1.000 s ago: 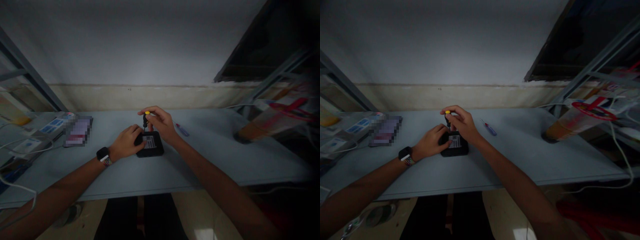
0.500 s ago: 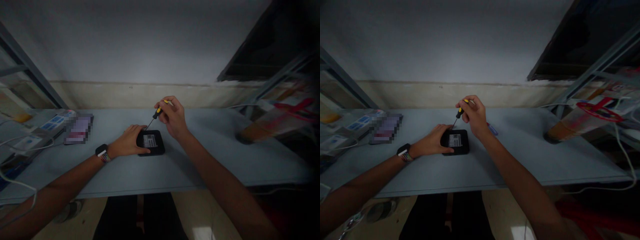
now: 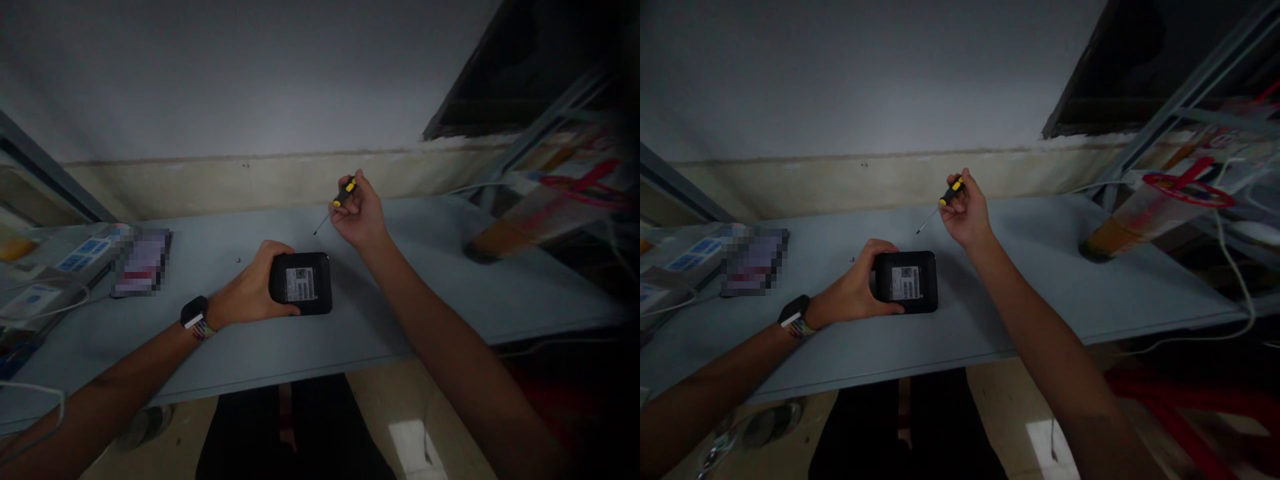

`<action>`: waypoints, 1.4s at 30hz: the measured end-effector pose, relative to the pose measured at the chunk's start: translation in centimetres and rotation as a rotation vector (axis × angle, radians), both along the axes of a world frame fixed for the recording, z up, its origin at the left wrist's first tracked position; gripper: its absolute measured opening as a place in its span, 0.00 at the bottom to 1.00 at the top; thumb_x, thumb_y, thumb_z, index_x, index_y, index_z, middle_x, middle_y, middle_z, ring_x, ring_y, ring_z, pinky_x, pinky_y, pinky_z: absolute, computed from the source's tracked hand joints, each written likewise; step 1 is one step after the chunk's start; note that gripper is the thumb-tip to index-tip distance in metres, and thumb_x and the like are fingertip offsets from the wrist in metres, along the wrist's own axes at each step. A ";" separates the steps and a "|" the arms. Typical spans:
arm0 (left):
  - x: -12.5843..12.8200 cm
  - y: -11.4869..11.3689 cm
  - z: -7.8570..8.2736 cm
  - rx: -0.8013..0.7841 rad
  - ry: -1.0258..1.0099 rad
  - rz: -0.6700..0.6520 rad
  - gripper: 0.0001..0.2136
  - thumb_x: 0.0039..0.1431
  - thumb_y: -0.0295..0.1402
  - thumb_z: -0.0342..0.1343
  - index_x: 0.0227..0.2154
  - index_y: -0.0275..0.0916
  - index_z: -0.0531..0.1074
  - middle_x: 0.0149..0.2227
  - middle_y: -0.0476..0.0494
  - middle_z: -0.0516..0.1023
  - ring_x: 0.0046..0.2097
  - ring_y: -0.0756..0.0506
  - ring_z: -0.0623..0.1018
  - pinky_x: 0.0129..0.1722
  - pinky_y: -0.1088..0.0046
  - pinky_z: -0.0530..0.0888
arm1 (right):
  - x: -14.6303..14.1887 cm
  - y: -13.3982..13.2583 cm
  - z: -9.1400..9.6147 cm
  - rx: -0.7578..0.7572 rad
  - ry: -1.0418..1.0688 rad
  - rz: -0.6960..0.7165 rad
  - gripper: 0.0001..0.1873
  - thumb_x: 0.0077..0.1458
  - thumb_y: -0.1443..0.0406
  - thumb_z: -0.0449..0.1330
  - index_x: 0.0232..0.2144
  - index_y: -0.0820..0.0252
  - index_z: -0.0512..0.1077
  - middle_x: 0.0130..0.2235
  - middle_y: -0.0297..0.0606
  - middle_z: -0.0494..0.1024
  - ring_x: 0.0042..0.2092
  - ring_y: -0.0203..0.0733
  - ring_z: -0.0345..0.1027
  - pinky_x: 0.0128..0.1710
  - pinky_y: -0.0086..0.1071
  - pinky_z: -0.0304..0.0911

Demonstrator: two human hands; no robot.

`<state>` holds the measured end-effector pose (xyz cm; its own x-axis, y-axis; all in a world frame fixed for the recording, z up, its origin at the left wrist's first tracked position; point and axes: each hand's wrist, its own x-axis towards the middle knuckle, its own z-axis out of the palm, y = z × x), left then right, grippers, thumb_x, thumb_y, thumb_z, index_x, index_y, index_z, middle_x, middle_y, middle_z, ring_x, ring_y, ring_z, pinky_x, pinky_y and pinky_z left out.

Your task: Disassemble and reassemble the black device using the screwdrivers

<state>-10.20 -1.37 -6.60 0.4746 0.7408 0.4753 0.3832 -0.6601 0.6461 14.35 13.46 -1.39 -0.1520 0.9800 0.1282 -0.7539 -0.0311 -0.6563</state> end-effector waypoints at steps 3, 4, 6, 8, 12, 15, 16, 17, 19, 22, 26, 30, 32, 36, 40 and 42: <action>0.0 0.1 0.1 0.051 0.010 -0.022 0.46 0.47 0.45 0.80 0.63 0.47 0.58 0.58 0.38 0.65 0.58 0.35 0.72 0.58 0.51 0.76 | -0.4 0.0 -0.3 0.063 -0.113 -0.024 0.13 0.54 0.58 0.75 0.31 0.54 0.74 0.36 0.25 0.84 0.18 0.24 0.43 0.17 0.26 0.55; 0.0 0.1 0.0 0.062 0.010 -0.025 0.46 0.48 0.45 0.80 0.64 0.47 0.58 0.58 0.38 0.65 0.59 0.35 0.72 0.59 0.50 0.75 | -0.5 -0.1 -0.4 0.078 -0.150 -0.036 0.14 0.53 0.56 0.75 0.32 0.53 0.75 0.38 0.26 0.84 0.19 0.24 0.43 0.17 0.27 0.55; -0.1 0.2 0.0 0.066 0.011 -0.025 0.46 0.47 0.46 0.80 0.64 0.48 0.58 0.58 0.37 0.65 0.59 0.34 0.72 0.59 0.48 0.75 | -0.9 -0.4 -0.3 0.093 -0.199 -0.050 0.15 0.54 0.53 0.73 0.34 0.52 0.75 0.41 0.28 0.84 0.19 0.25 0.43 0.17 0.29 0.55; -0.1 0.2 -0.1 0.057 0.010 -0.020 0.47 0.47 0.46 0.80 0.64 0.48 0.58 0.59 0.36 0.65 0.60 0.34 0.72 0.59 0.48 0.76 | -1.3 -1.0 0.0 0.104 -0.212 -0.048 0.18 0.52 0.50 0.74 0.35 0.52 0.74 0.41 0.28 0.84 0.19 0.25 0.43 0.17 0.30 0.54; -0.1 0.2 -0.3 0.045 -0.008 -0.014 0.49 0.48 0.46 0.80 0.67 0.49 0.55 0.61 0.36 0.65 0.61 0.33 0.72 0.59 0.49 0.77 | -2.3 -2.9 0.9 0.185 -0.178 0.039 0.24 0.46 0.51 0.78 0.38 0.51 0.72 0.38 0.25 0.82 0.19 0.25 0.44 0.17 0.28 0.50; -0.2 0.2 -0.5 0.048 -0.010 -0.020 0.51 0.48 0.47 0.79 0.69 0.49 0.53 0.61 0.36 0.64 0.60 0.33 0.73 0.59 0.49 0.77 | -3.0 -4.5 1.6 0.307 -0.202 0.105 0.25 0.49 0.51 0.78 0.39 0.51 0.68 0.36 0.23 0.80 0.19 0.23 0.44 0.17 0.27 0.46; -0.2 0.2 -0.6 0.052 -0.011 -0.023 0.51 0.49 0.47 0.79 0.69 0.49 0.53 0.61 0.36 0.64 0.60 0.34 0.73 0.60 0.48 0.77 | -3.1 -4.9 1.7 0.346 -0.229 0.112 0.26 0.50 0.50 0.77 0.40 0.51 0.67 0.35 0.23 0.79 0.18 0.23 0.44 0.17 0.26 0.45; -0.2 0.2 -0.6 0.053 -0.010 -0.027 0.51 0.49 0.47 0.79 0.69 0.49 0.53 0.61 0.36 0.64 0.60 0.34 0.72 0.60 0.48 0.77 | -3.3 -5.3 1.9 0.380 -0.261 0.114 0.26 0.51 0.49 0.76 0.40 0.51 0.66 0.34 0.23 0.78 0.18 0.23 0.44 0.17 0.26 0.44; -0.2 0.2 -0.6 0.057 -0.014 -0.031 0.51 0.49 0.46 0.79 0.69 0.49 0.53 0.61 0.36 0.64 0.61 0.34 0.72 0.61 0.47 0.76 | -3.4 -5.8 2.2 0.427 -0.314 0.109 0.28 0.52 0.46 0.75 0.41 0.50 0.66 0.34 0.23 0.77 0.19 0.23 0.44 0.17 0.27 0.42; -0.2 0.2 -0.6 0.051 -0.013 -0.030 0.51 0.48 0.46 0.79 0.69 0.50 0.53 0.60 0.36 0.64 0.61 0.33 0.72 0.62 0.46 0.75 | -3.3 -6.1 2.4 0.443 -0.351 0.104 0.29 0.51 0.45 0.75 0.41 0.50 0.66 0.34 0.24 0.75 0.20 0.24 0.45 0.17 0.27 0.41; -0.2 0.2 -0.4 0.039 -0.002 -0.022 0.51 0.47 0.46 0.80 0.68 0.49 0.54 0.60 0.36 0.64 0.60 0.33 0.72 0.60 0.47 0.76 | -3.3 -6.5 2.6 0.473 -0.362 0.132 0.28 0.51 0.45 0.74 0.40 0.50 0.66 0.33 0.25 0.76 0.20 0.24 0.45 0.17 0.27 0.39; -0.2 0.2 -0.4 0.021 0.001 -0.023 0.51 0.48 0.47 0.80 0.69 0.49 0.54 0.60 0.36 0.64 0.59 0.34 0.73 0.60 0.48 0.77 | -3.3 -6.9 2.6 0.499 -0.390 0.171 0.26 0.53 0.46 0.74 0.40 0.51 0.67 0.33 0.26 0.77 0.19 0.24 0.45 0.17 0.25 0.40; -0.2 0.2 -0.3 0.025 0.002 -0.024 0.50 0.48 0.48 0.79 0.68 0.48 0.55 0.60 0.36 0.64 0.59 0.34 0.73 0.60 0.48 0.77 | -3.3 -7.0 2.6 0.499 -0.414 0.168 0.26 0.53 0.45 0.74 0.40 0.50 0.68 0.33 0.26 0.77 0.19 0.24 0.46 0.16 0.25 0.41; -0.2 0.3 -0.3 0.027 0.010 -0.025 0.49 0.48 0.48 0.79 0.67 0.48 0.56 0.59 0.36 0.65 0.59 0.34 0.73 0.60 0.48 0.76 | -3.2 -7.0 2.5 0.511 -0.430 0.161 0.25 0.53 0.46 0.74 0.40 0.50 0.69 0.33 0.27 0.78 0.20 0.24 0.46 0.16 0.24 0.43; -0.3 0.4 -0.4 0.030 0.018 -0.024 0.49 0.48 0.49 0.79 0.67 0.47 0.56 0.59 0.36 0.66 0.58 0.34 0.73 0.59 0.49 0.77 | -3.2 -7.3 2.7 0.548 -0.430 0.183 0.23 0.54 0.48 0.75 0.40 0.51 0.70 0.33 0.28 0.79 0.21 0.25 0.50 0.16 0.23 0.44; -0.3 0.4 -0.4 0.031 0.018 -0.025 0.49 0.48 0.49 0.79 0.67 0.47 0.56 0.60 0.36 0.66 0.58 0.35 0.73 0.58 0.50 0.77 | -3.2 -7.5 2.8 0.559 -0.446 0.187 0.23 0.53 0.48 0.76 0.39 0.51 0.71 0.32 0.29 0.79 0.21 0.26 0.54 0.17 0.23 0.46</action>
<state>-10.50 -0.95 -6.97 0.5014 0.7136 0.4893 0.3773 -0.6892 0.6185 11.13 5.95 1.44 -0.4647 0.7392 0.4875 -0.4267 0.2955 -0.8548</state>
